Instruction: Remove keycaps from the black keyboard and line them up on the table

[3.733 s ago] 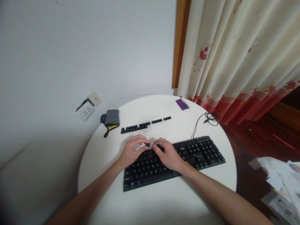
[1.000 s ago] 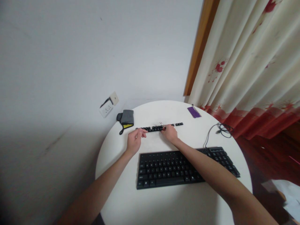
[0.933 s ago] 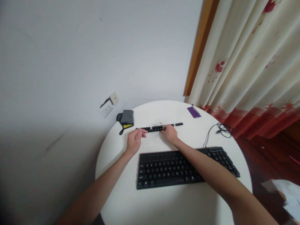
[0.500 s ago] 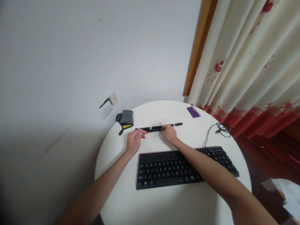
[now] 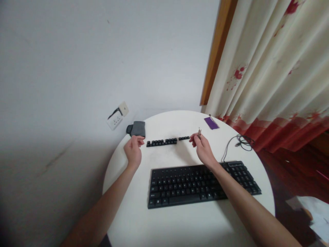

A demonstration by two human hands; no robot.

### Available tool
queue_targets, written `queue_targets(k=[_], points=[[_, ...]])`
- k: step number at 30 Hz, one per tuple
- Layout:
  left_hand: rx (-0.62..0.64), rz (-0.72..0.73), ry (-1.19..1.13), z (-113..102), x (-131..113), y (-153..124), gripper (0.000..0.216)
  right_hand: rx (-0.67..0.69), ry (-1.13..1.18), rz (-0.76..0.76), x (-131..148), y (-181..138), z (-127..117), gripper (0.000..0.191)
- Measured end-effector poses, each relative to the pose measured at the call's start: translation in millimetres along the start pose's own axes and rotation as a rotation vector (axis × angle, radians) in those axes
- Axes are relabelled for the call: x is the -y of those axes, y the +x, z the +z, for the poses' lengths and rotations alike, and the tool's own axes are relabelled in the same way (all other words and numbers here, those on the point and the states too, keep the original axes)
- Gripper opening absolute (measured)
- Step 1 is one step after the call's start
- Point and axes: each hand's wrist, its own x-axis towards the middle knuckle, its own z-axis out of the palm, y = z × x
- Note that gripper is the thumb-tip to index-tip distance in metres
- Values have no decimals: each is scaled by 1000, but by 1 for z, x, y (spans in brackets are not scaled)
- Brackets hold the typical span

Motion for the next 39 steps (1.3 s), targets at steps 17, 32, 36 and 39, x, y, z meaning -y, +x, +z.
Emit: queue_targets(k=[17, 32, 36, 39], points=[[15, -13, 121, 5, 4, -4, 44, 391, -211, -61, 18, -49, -69, 25], [33, 34, 193, 8, 20, -3, 45, 705, -165, -96, 3, -47, -58, 33], [37, 30, 198, 7, 22, -2, 44, 651, -333, -75, -3, -47, -53, 38], [31, 22, 186, 7, 24, -1, 44, 654, -369, -46, -7, -46, -49, 38]])
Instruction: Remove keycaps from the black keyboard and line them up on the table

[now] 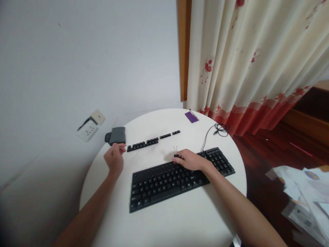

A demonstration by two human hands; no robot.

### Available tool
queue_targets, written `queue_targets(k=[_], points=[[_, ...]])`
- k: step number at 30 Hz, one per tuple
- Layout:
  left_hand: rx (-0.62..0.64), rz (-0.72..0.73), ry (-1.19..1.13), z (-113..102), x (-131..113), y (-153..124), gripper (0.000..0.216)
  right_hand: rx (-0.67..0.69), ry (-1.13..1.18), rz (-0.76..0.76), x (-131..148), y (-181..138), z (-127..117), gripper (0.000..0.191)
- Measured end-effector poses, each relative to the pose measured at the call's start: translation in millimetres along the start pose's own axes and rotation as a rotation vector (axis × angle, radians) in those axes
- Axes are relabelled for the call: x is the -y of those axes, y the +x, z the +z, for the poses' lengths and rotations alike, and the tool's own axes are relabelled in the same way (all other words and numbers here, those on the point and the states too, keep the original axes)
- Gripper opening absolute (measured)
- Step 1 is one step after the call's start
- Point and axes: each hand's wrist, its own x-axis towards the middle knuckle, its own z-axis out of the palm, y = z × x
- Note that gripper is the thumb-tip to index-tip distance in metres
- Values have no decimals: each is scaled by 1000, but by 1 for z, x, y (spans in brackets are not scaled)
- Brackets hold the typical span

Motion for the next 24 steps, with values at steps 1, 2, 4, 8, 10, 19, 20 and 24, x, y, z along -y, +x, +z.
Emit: queue_targets(k=[1, 2, 4, 8, 10, 19, 20, 24], points=[[0, -1, 2, 0, 0, 0, 44, 0, 7, 2, 0, 0, 1, 38], [4, -2, 9, 0, 0, 0, 45, -11, 11, 4, -1, 0, 1, 37], [19, 2, 22, 0, 0, 0, 43, -44, 10, 14, -1, 0, 3, 37], [41, 24, 19, 0, -1, -2, 39, -93, 7, 55, -3, 3, 9, 39], [53, 35, 24, -1, -2, -3, 37, -146, 9, 86, -5, 6, 12, 41], [234, 169, 126, -3, -17, -3, 38, -324, 312, 95, 3, 13, 13, 41], [286, 195, 127, -3, -21, -5, 37, -372, 355, 74, 6, 13, 15, 40], [565, 337, 141, 1, -50, -25, 20, -461, 518, 49, 18, 13, 29, 40]])
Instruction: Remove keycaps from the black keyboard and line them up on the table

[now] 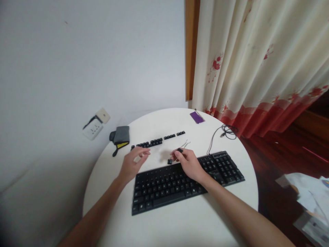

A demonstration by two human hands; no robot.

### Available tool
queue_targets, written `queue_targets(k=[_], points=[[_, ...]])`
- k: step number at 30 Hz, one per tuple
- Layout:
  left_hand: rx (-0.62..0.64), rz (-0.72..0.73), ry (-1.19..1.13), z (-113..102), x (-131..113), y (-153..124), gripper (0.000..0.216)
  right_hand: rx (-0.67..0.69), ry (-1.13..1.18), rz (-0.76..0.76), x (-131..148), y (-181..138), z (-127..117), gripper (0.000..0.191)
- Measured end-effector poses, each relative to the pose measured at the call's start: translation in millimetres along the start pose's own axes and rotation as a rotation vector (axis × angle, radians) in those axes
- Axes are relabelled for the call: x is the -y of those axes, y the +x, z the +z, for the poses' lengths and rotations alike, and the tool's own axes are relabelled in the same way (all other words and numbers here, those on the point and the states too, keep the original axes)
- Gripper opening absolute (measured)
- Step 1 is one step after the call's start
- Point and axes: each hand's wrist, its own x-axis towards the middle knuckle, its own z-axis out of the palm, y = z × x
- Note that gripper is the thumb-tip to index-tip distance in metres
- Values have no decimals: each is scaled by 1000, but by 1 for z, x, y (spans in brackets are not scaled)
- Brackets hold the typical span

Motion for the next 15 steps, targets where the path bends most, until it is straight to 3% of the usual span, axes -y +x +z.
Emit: queue_targets(k=[2, 6, 15], points=[[178, 99, -31, 7, -22, -5, 18, -21, 52, 27, 1, -5, 9, 40], [351, 192, -83, 23, -56, -17, 30, -50, 98, 61, 2, -13, 23, 37], [315, 179, -182, 34, -54, -24, 9, -38, 27, 8, 5, -19, 33, 36]])
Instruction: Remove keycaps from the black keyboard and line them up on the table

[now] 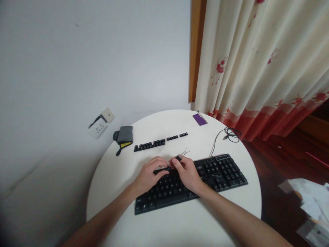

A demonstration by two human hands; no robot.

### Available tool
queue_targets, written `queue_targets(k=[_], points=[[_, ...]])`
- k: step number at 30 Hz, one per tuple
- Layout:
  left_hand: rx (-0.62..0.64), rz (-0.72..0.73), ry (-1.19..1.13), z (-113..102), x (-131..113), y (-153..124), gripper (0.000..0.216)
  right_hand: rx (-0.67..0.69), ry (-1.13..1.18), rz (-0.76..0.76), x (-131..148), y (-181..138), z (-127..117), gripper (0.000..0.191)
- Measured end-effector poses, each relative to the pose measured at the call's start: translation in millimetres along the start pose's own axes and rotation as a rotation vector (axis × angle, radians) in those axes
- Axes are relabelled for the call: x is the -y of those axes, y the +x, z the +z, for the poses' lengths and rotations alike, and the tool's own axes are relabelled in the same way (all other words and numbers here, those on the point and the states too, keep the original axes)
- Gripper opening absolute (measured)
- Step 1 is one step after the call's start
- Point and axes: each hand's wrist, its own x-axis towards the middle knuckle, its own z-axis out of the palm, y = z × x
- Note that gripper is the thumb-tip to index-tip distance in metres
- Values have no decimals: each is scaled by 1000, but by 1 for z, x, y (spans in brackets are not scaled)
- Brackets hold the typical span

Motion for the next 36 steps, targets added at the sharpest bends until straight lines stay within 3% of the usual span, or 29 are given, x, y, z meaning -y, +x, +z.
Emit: queue_targets(k=[8, 13, 20, 23, 28, 33, 36], points=[[82, 113, 210, -4, 3, 1, 17, 50, -42, 44, -7, 1, -2, 39], [86, 155, 303, -8, 0, 2, 20, 4, -90, 51, -9, 1, -3, 41], [89, 202, 242, -6, -5, 2, 12, 42, 11, 104, -7, 1, -1, 46], [54, 229, 143, -4, -5, 2, 11, -17, 26, 141, -6, 2, -2, 44], [-71, 73, -100, -11, -12, 11, 11, -33, 0, 61, 1, 3, -11, 35], [34, -23, -97, -17, -16, 26, 12, 24, -30, -23, 6, 0, -11, 25], [9, -78, -64, -13, -13, 26, 18, 70, -171, -105, 8, -2, -9, 18]])
